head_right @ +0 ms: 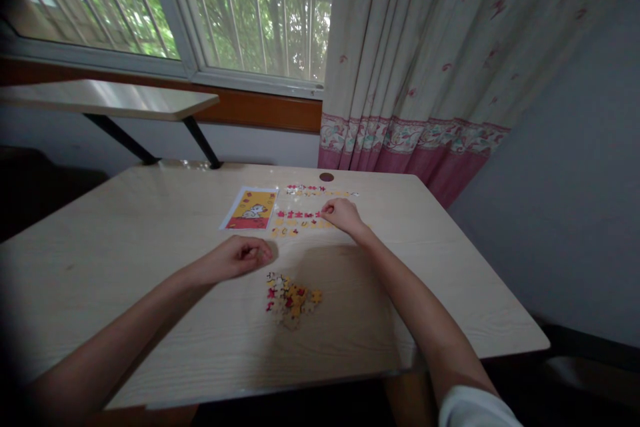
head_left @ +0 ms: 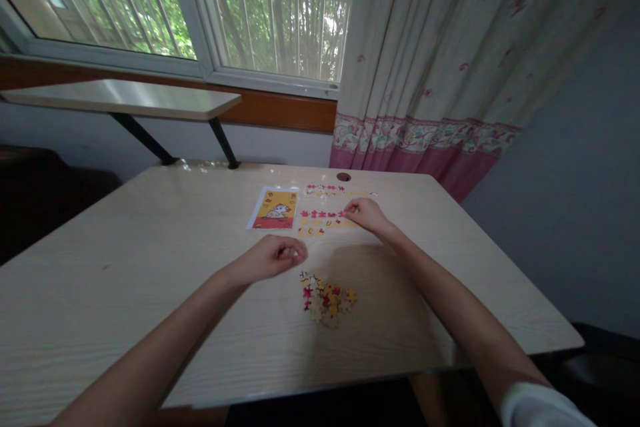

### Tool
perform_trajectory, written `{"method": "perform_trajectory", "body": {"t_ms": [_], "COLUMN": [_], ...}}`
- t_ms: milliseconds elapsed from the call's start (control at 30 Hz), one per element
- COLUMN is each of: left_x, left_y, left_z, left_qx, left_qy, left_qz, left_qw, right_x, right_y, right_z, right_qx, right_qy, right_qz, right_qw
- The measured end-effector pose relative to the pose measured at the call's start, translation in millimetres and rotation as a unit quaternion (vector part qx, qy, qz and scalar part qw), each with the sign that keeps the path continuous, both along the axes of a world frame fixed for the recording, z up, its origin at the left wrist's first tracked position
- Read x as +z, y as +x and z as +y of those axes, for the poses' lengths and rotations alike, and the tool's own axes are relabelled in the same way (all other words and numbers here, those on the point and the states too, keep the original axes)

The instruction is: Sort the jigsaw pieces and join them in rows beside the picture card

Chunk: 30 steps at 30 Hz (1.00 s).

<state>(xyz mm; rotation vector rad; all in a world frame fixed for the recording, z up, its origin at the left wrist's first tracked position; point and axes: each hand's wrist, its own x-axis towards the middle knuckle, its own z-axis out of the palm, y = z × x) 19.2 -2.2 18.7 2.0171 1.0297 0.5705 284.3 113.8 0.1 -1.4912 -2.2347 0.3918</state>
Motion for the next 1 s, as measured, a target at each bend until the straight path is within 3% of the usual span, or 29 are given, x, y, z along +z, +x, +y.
{"method": "perform_trajectory", "body": {"t_ms": [167,333,500,700,867,1000], "left_x": [-7.2,-1.3,-0.7,-3.6,0.0,-2.6], "left_y": [-2.8,-2.7,-2.6,-5.3,-4.0,-0.3], "left_z": [1.5,0.7,-0.5,1.8,0.7,-0.5], "left_qx": [-0.039,-0.108,-0.138,-0.143,-0.135,-0.067], "left_qy": [0.024,0.067,0.107,0.113,0.09,0.01], "left_qz": [0.004,0.047,0.087,0.08,0.053,-0.007], "left_qw": [0.999,0.991,0.981,0.98,0.985,0.998], "right_x": [-1.2,-0.6,3.4,-3.3,-5.6,-3.3], "right_y": [-2.2,-1.0,1.2,-2.2,-10.5,-20.2], "right_z": [-2.0,-5.6,-23.7,-58.7,-88.5,-106.5], "right_qx": [0.012,0.027,0.066,0.161,0.2,0.218], "right_qy": [0.011,0.027,0.083,0.127,0.164,0.167], "right_qz": [-0.002,-0.004,0.006,0.029,0.08,0.081], "right_qw": [1.0,0.999,0.994,0.978,0.963,0.958]}}
